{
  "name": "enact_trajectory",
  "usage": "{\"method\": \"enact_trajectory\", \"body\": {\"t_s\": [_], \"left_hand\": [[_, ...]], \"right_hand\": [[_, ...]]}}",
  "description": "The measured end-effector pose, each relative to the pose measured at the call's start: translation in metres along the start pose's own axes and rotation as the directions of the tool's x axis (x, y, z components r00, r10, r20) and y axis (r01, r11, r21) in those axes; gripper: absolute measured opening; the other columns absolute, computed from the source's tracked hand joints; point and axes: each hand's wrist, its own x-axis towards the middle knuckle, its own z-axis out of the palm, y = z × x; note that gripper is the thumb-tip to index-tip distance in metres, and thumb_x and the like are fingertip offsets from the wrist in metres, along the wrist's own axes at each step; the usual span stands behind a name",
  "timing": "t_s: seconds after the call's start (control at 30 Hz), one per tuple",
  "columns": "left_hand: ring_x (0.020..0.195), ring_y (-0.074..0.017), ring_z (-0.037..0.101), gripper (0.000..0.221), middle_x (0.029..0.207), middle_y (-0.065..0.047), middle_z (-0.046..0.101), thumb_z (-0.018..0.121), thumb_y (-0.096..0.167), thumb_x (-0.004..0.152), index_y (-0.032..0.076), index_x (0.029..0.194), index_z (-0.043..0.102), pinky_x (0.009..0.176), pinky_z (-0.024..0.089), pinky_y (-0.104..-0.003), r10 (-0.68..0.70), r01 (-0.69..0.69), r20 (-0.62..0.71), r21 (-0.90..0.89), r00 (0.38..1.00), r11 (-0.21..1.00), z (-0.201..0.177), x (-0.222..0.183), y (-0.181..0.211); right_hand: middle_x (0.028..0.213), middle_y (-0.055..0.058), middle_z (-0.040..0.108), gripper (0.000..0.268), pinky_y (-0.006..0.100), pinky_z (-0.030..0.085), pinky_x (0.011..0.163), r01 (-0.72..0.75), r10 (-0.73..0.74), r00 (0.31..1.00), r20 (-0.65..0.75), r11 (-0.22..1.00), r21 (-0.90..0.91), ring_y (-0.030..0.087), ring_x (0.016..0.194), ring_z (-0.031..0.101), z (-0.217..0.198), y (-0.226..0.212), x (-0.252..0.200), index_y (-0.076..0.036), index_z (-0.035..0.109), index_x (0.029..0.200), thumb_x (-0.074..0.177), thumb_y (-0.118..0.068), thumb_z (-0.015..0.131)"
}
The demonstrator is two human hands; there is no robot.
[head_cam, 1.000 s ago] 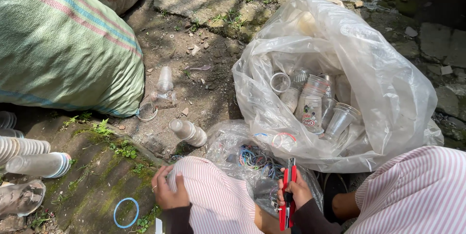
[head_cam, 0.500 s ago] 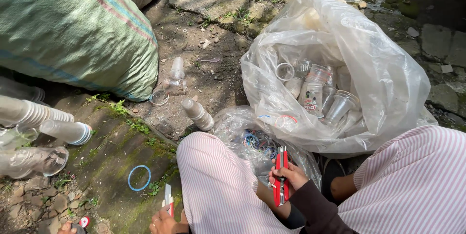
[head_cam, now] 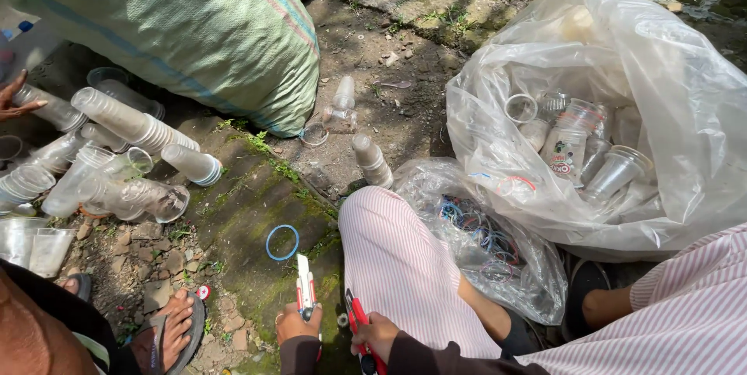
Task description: Removing rims from plastic cups and sorting them into a bag for recycling
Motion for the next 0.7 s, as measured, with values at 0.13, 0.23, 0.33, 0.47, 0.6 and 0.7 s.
{"method": "enact_trajectory", "body": {"t_s": [0.13,0.23,0.33,0.47,0.6,0.7], "left_hand": [[0.078,-0.0304,0.062,0.04,0.091,-0.011,0.061,0.079,0.036,0.082,0.01,0.107,0.062,0.073,0.054,-0.045,0.079,-0.136,-0.352,-0.142,0.933,0.98,-0.078,-0.007,0.021],[0.058,-0.0259,0.069,0.049,0.075,-0.008,0.074,0.079,0.035,0.082,0.013,0.118,0.055,0.06,0.054,-0.04,0.115,-0.204,-0.343,-0.234,0.932,0.951,-0.136,-0.024,0.061],[0.058,-0.0137,0.066,0.043,0.083,-0.004,0.078,0.078,0.02,0.083,0.013,0.119,0.055,0.057,0.052,-0.03,0.123,-0.21,-0.194,-0.529,0.973,0.822,-0.153,-0.041,0.102],[0.076,-0.0302,0.075,0.05,0.096,-0.02,0.068,0.067,0.002,0.089,0.002,0.132,0.043,0.069,0.064,-0.039,0.387,-0.08,0.012,-0.972,0.922,0.219,-0.135,-0.043,0.131],[0.108,-0.0455,0.062,0.056,0.132,-0.032,0.057,0.034,0.022,0.103,0.013,0.158,0.026,0.1,0.05,-0.066,0.538,0.432,0.291,-0.889,0.791,-0.154,-0.111,-0.053,0.157],[0.102,-0.0302,0.06,0.043,0.126,-0.021,0.056,0.041,0.012,0.105,0.005,0.147,0.039,0.092,0.052,-0.051,0.604,0.47,0.219,-0.832,0.766,-0.295,-0.086,-0.067,0.172]], "right_hand": [[0.096,0.007,0.069,0.05,0.031,0.056,0.084,-0.081,0.016,0.984,-0.18,0.931,-0.357,0.022,0.09,0.07,0.032,0.066,0.108,-0.008,0.047,0.126,0.08,-0.004,0.065],[0.12,0.016,0.061,0.067,0.035,0.052,0.101,0.078,-0.238,0.948,-0.212,0.818,-0.57,0.032,0.111,0.065,0.048,0.07,0.132,-0.007,0.036,0.141,0.08,-0.002,0.062],[0.102,0.018,0.061,0.066,0.041,0.056,0.085,0.141,-0.358,0.914,-0.19,0.72,-0.68,0.036,0.094,0.068,0.051,0.081,0.149,-0.005,0.032,0.128,0.072,0.005,0.066],[0.088,0.016,0.069,0.044,0.044,0.058,0.073,0.192,-0.414,0.891,-0.188,0.718,-0.669,0.037,0.078,0.07,0.02,0.125,0.184,-0.002,0.048,0.113,0.085,-0.025,0.074],[0.093,0.022,0.071,0.027,0.044,0.062,0.065,0.3,-0.306,0.934,-0.185,0.952,-0.061,0.034,0.074,0.07,-0.043,0.085,0.127,0.006,0.061,0.117,0.094,-0.009,0.061],[0.097,0.027,0.073,0.028,0.044,0.065,0.059,0.298,-0.248,0.954,-0.167,0.842,0.45,0.032,0.072,0.069,-0.087,-0.038,0.012,0.012,0.07,0.12,0.101,0.002,0.051]]}}
